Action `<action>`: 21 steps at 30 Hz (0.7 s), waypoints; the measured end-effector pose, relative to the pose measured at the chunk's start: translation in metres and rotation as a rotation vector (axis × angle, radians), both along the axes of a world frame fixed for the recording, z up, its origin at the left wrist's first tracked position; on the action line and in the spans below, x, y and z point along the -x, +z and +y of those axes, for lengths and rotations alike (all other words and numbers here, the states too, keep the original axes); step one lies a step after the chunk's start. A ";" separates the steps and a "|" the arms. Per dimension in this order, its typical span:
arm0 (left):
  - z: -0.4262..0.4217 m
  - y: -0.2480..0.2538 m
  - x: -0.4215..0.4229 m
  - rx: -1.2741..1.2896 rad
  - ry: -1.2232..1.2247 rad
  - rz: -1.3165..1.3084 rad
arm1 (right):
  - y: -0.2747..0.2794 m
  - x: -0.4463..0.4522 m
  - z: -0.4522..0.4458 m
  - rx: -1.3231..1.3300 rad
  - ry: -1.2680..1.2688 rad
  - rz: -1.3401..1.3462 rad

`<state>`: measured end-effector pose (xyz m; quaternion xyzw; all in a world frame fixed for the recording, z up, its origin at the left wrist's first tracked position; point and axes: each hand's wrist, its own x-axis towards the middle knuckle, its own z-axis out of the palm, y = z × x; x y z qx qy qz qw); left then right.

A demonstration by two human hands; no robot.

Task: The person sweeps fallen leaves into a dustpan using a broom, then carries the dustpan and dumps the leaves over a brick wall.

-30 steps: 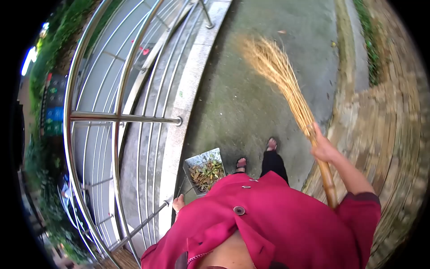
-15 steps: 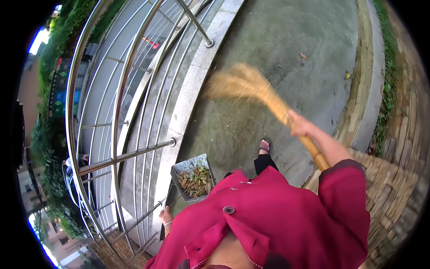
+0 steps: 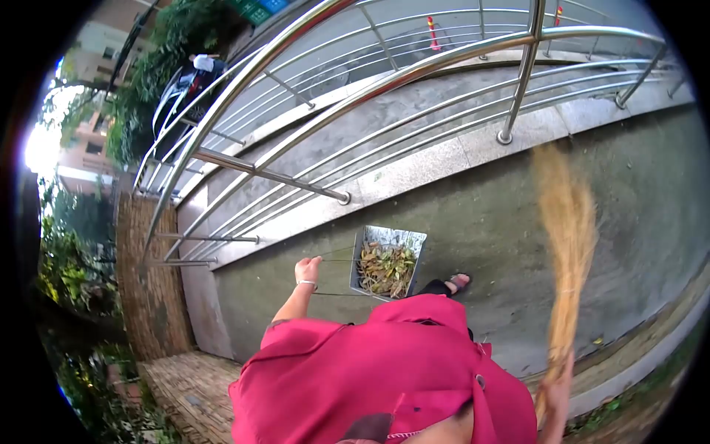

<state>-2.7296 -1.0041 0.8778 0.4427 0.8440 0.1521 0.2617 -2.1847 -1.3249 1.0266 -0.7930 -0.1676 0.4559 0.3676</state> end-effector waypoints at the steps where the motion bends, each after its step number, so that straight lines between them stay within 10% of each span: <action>1: 0.003 0.001 -0.023 0.014 0.006 -0.021 | -0.010 -0.005 -0.017 -0.033 0.033 0.067; 4: 0.008 -0.020 -0.065 0.037 -0.045 -0.049 | -0.080 -0.037 -0.057 -0.068 -0.103 0.267; 6: 0.003 -0.010 -0.097 0.048 -0.056 -0.078 | -0.109 -0.077 -0.068 -0.083 0.234 0.051; 15: -0.036 0.044 -0.195 -0.057 -0.088 -0.013 | -0.024 -0.238 -0.040 0.179 -0.269 0.060; 21: -0.071 0.080 -0.254 -0.138 0.068 0.024 | 0.008 -0.292 -0.114 0.253 -0.178 -0.025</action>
